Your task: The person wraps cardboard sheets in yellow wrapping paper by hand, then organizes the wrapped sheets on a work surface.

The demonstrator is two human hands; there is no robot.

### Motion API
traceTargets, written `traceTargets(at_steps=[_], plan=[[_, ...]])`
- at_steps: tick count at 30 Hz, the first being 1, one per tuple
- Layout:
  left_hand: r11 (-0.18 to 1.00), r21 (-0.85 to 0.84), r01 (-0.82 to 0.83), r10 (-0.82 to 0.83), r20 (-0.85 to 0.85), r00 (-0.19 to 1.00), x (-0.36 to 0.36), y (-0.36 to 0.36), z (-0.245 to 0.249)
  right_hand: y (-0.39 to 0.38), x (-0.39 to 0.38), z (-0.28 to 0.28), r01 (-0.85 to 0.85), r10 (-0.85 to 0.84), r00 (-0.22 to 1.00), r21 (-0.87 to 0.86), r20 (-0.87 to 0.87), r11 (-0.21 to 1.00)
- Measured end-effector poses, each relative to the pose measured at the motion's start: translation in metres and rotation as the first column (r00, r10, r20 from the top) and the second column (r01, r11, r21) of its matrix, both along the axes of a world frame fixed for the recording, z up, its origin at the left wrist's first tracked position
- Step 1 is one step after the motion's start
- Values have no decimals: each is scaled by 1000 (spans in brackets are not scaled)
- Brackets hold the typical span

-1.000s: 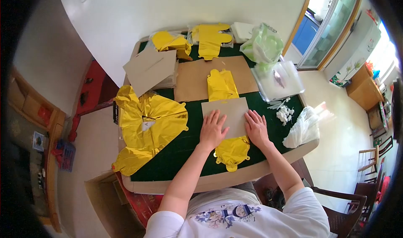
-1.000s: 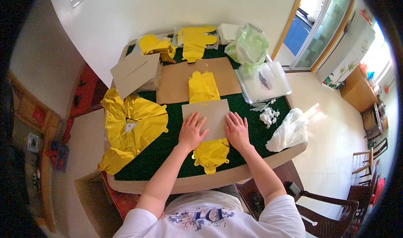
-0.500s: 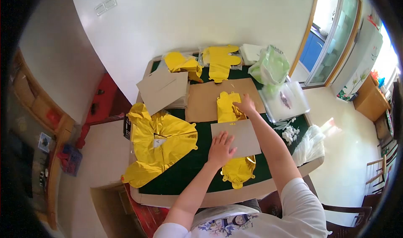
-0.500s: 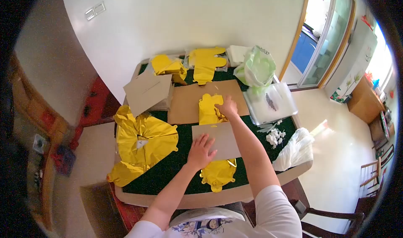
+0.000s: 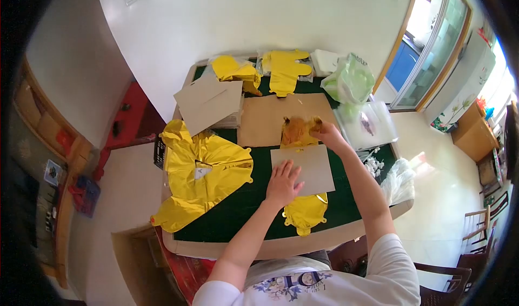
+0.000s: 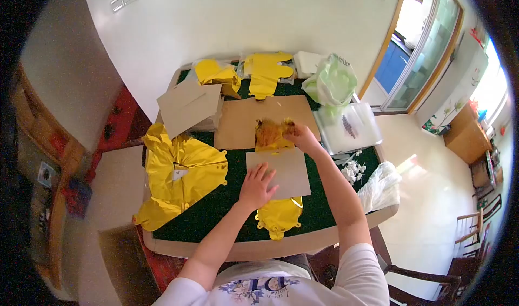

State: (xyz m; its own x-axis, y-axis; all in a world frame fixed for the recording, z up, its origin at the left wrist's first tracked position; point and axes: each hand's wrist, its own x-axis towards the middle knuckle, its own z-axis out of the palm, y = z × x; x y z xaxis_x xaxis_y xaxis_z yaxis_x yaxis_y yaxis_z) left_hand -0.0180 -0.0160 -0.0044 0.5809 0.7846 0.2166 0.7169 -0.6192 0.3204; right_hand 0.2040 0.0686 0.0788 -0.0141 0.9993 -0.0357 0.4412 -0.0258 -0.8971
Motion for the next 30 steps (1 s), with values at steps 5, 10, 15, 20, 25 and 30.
traceTargets(at_steps=[5, 10, 15, 20, 25, 30], plan=[[996, -92, -20, 14, -64, 998, 0, -2, 16, -72, 9, 2, -423, 415, 869, -30, 271, 905], [990, -137, -16, 3, -96, 995, 2, 0, 16, -74, 18, -15, -198, 152, 966, 218, 209, 956], [996, -83, -14, 9, -57, 998, 0, -3, 18, -40, -7, -39, 34, -123, 970, 386, 209, 922], [993, -112, -24, 22, -27, 999, 1, -2, 15, -42, -9, -74, -273, 1, 854, 447, 521, 852], [997, -71, -19, 20, 22, 1000, 1, -2, 10, -58, -4, -66, -59, -182, 902, 527, 392, 848], [997, -81, -4, 5, 10, 1000, 0, -2, 14, -55, 9, -68, -41, -315, 789, 555, 528, 831]])
